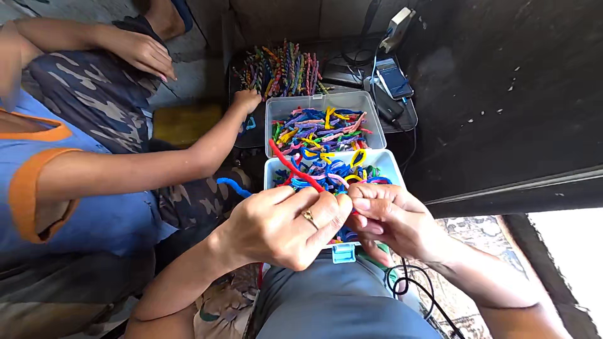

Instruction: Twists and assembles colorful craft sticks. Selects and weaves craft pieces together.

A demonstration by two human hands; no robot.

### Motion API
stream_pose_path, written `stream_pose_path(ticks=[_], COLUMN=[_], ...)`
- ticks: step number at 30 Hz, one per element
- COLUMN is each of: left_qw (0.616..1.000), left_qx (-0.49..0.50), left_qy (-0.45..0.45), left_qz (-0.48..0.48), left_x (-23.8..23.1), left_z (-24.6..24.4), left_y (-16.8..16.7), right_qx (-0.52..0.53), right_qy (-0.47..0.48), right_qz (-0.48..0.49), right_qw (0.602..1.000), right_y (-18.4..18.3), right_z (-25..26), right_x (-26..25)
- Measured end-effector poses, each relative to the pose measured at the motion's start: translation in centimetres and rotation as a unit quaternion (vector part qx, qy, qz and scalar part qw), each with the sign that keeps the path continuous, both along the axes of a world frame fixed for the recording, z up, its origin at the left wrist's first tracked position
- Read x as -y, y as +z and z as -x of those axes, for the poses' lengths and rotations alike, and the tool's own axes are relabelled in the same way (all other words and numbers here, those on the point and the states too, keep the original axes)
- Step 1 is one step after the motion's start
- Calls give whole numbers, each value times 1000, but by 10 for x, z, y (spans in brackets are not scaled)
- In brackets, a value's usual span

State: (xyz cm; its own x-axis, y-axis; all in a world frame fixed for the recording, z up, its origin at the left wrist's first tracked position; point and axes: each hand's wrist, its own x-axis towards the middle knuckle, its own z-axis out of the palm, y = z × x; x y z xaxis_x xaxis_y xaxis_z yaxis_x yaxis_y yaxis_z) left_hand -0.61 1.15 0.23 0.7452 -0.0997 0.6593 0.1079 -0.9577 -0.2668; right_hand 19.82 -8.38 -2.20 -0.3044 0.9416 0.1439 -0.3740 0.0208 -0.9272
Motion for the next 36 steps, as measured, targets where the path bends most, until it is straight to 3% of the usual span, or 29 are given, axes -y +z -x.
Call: stream_pose_path(ticks=[1,2,5,6,9,11,12,13,15,17,18,20,22,23,25,26,28,30,33,35,36], left_qw=[1000,997,969,955,909,897,906,925,972,996,999,1000,1000,999,990,980,951,918,884,872,873], left_qx=[10,19,30,26,-3,-14,-11,-6,3,0,-1,-1,12,26,52,59,54,26,-13,-51,-66], left_qy=[-1,-7,-56,-72,-109,-127,-126,-115,-77,-37,-26,-12,-18,-27,-55,-70,-91,-117,-154,-170,-174], left_qz=[28,71,238,287,403,424,405,362,222,79,29,-23,-13,13,117,177,291,378,441,455,451], left_x=[-1,-2,-4,-5,-9,-11,-11,-11,-8,-2,0,2,2,1,-2,-4,-4,-3,-5,-7,-7], left_z=[-2,-4,-7,-8,-5,-4,-5,-5,-5,-4,-4,-3,-4,-5,-6,-7,-7,-6,-6,-3,-3], left_y=[-2,-4,-7,-6,-3,-2,-2,-2,-3,-2,-1,-1,-3,-5,-10,-11,-7,-3,-1,1,2], right_qx=[108,234,485,513,554,553,545,520,427,284,205,28,-58,-42,118,221,395,478,522,526,510], right_qy=[-69,-154,-326,-340,-332,-314,-304,-295,-265,-200,-154,-53,1,-7,-93,-152,-253,-285,-280,-264,-250], right_qz=[-91,-208,-477,-510,-555,-573,-566,-544,-457,-297,-192,4,78,59,-89,-186,-363,-475,-556,-563,-544], right_qw=[987,937,657,601,524,516,539,589,734,889,947,998,995,997,985,945,805,682,583,580,618], right_y=[-1,-4,-14,-14,-6,-3,-3,-4,-6,-5,-1,7,10,10,8,5,1,0,8,11,11], right_z=[0,0,-1,-3,-7,-9,-9,-8,-5,0,1,2,0,0,0,0,-1,-4,-11,-12,-11], right_x=[0,0,-7,-10,-13,-13,-12,-11,-9,-4,-1,3,3,4,4,4,1,-1,-3,-1,0])
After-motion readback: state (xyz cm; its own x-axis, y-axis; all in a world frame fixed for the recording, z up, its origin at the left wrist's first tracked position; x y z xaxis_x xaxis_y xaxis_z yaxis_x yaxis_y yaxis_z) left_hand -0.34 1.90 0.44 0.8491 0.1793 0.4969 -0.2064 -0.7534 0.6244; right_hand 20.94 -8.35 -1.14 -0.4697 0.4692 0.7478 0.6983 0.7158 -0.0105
